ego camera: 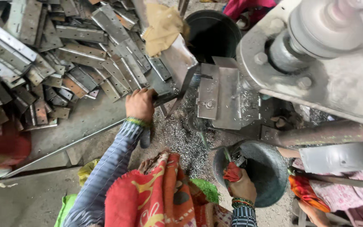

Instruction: The person repeatedly picks up metal brackets from a pile, places them into a press machine, and operates the press with a lever. The person then removes the processed brackets and places them back onto the pile. This cycle continues throughout the clip.

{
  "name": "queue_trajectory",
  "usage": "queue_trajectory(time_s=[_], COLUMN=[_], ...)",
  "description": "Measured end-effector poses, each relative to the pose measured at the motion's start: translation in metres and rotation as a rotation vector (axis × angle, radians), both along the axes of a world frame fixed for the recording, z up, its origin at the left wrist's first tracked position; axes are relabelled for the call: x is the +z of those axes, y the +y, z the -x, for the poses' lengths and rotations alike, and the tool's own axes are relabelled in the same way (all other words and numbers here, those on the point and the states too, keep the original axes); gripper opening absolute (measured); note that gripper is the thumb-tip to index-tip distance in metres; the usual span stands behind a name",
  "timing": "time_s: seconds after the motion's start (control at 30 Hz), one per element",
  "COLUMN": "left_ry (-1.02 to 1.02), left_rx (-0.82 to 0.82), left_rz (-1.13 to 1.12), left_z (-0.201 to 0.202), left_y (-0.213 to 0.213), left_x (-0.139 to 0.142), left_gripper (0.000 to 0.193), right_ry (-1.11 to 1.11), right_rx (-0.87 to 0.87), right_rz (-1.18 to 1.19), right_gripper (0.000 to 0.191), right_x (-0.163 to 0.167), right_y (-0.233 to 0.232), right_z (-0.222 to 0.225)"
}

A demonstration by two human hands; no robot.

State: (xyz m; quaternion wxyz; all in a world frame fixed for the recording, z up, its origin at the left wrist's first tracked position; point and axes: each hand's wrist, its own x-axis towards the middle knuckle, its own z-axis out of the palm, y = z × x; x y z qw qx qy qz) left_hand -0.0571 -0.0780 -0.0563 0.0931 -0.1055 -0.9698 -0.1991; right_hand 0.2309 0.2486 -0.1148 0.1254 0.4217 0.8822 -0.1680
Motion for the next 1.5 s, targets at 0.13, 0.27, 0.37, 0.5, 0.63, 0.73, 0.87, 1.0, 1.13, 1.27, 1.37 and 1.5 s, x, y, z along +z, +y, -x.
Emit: queue_trajectory(time_s=[0.13, 0.27, 0.37, 0.5, 0.63, 0.73, 0.87, 1.0, 1.13, 1.27, 1.37, 1.5], left_ry=[-0.200, -0.075, 0.041, 0.020, -0.117, -0.272, -0.286, -0.059, -0.023, -0.072, -0.077, -0.086], left_rx=[-0.213, -0.616, -0.838, -0.937, -0.802, -0.729, -0.637, -0.618, -0.534, -0.570, -0.593, -0.591], left_rz=[0.100, 0.008, -0.035, 0.174, 0.310, 0.391, 0.398, 0.460, 0.179, 0.219, 0.178, 0.042], left_z=[-0.032, -0.050, -0.044, -0.030, -0.043, -0.065, -0.088, -0.086, -0.074, -0.074, -0.078, -0.073], left_y=[0.008, 0.044, 0.093, 0.132, 0.144, 0.154, 0.174, 0.191, 0.195, 0.188, 0.181, 0.179], left_x=[0.045, 0.076, 0.077, 0.056, 0.039, 0.040, 0.038, 0.018, 0.002, 0.003, 0.009, 0.008], left_gripper=[0.014, 0.021, 0.021, 0.049, 0.048, 0.072, 0.091, 0.080, 0.080, 0.083, 0.084, 0.080], right_ry=[0.015, 0.048, 0.083, 0.106, 0.090, 0.107, 0.044, -0.152, -0.048, 0.136, 0.131, 0.098], right_rx=[-0.007, -0.004, 0.024, 0.028, 0.029, 0.027, 0.068, 0.091, 0.085, 0.078, 0.055, 0.111], right_rz=[-0.004, -0.029, -0.041, -0.082, -0.068, -0.034, 0.013, 0.003, 0.012, -0.028, 0.020, 0.023], right_gripper=[0.052, 0.044, 0.045, 0.049, 0.048, 0.048, 0.048, 0.049, 0.049, 0.049, 0.049, 0.049], right_x=[0.000, -0.005, -0.008, -0.012, -0.016, -0.010, 0.019, 0.046, 0.021, -0.025, -0.026, 0.008], right_y=[0.001, -0.001, -0.001, 0.004, 0.006, 0.005, 0.013, 0.029, 0.024, 0.006, 0.005, 0.018], right_z=[-0.002, -0.003, -0.004, -0.006, -0.010, -0.004, 0.009, 0.009, 0.002, -0.001, 0.000, 0.007])
